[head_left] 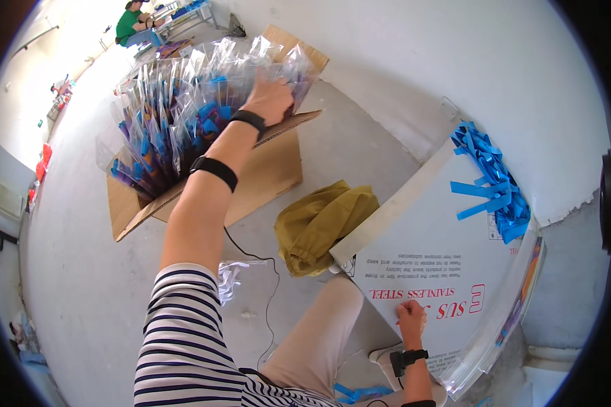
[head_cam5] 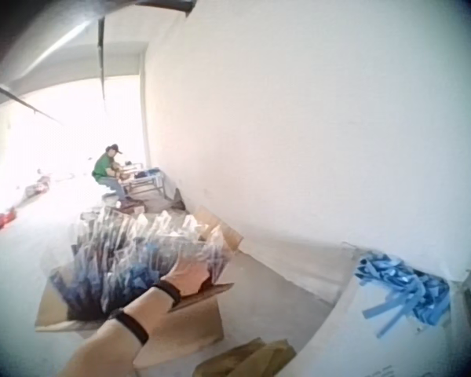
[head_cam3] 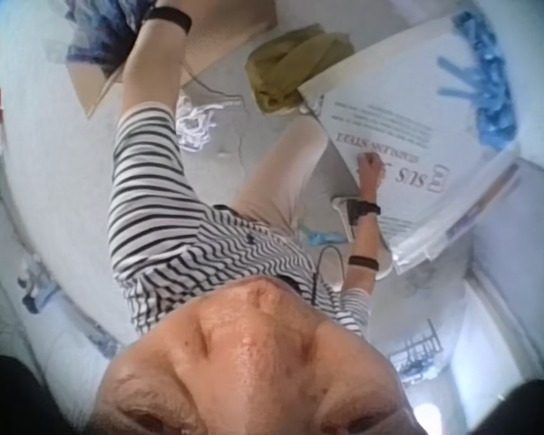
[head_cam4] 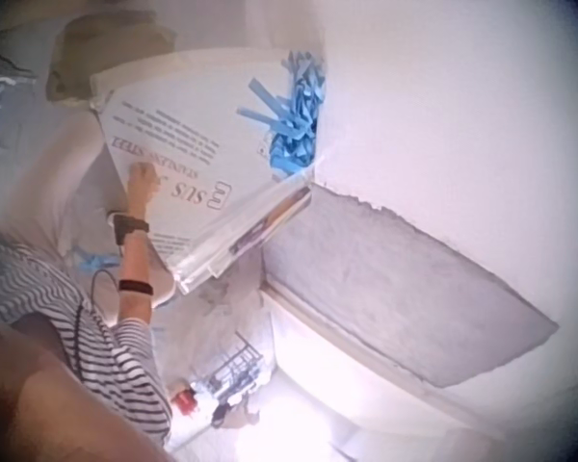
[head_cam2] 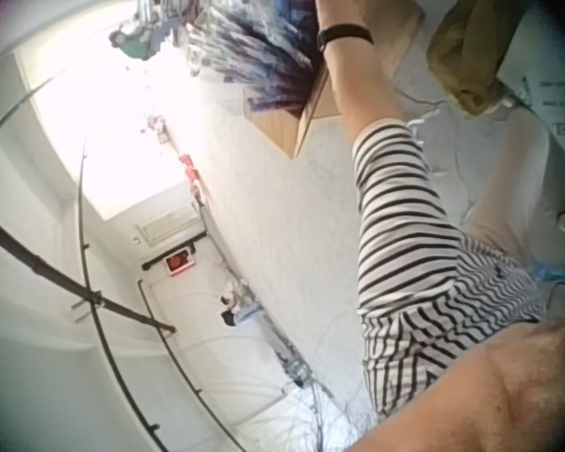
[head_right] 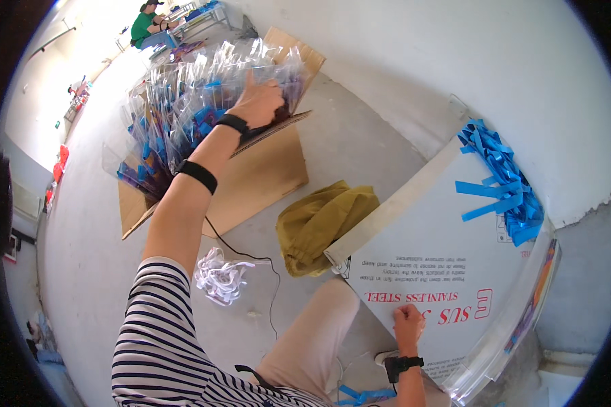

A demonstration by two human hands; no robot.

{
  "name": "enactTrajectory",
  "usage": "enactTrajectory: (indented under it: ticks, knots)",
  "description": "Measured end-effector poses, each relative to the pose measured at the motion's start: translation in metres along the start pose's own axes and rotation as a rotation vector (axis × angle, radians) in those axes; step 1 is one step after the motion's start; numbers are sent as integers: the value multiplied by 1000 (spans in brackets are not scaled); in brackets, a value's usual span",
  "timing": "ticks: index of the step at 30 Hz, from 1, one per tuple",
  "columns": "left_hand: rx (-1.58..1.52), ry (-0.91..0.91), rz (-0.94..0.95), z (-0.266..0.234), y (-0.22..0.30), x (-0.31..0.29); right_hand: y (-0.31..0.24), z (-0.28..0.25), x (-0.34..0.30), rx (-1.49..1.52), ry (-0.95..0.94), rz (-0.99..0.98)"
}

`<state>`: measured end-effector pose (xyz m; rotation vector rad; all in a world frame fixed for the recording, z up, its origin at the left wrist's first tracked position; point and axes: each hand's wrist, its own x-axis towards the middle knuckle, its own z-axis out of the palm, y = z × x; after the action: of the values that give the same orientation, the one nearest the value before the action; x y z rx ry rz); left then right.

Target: Assembling kites by attaching blue ribbons to the edges and checking the packaging.

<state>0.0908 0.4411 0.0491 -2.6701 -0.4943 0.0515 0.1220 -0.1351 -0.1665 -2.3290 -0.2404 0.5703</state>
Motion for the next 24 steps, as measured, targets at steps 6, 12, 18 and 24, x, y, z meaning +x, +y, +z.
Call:
enactTrajectory:
  ticks: [6, 12, 18, 24]
  knots:
    - [80, 34, -77, 28, -46, -32, -12, -1, -4, -6, -11, 28]
    - [93, 84, -48, 25, -46, -46, -5, 1, -2, 4, 10, 0]
    - [103, 134, -36, 24, -42, -58, -1, 2, 0, -15, 0, 15]
    - [51, 177, -18, 32, -47, -64, -1, 2, 1, -6, 1, 12]
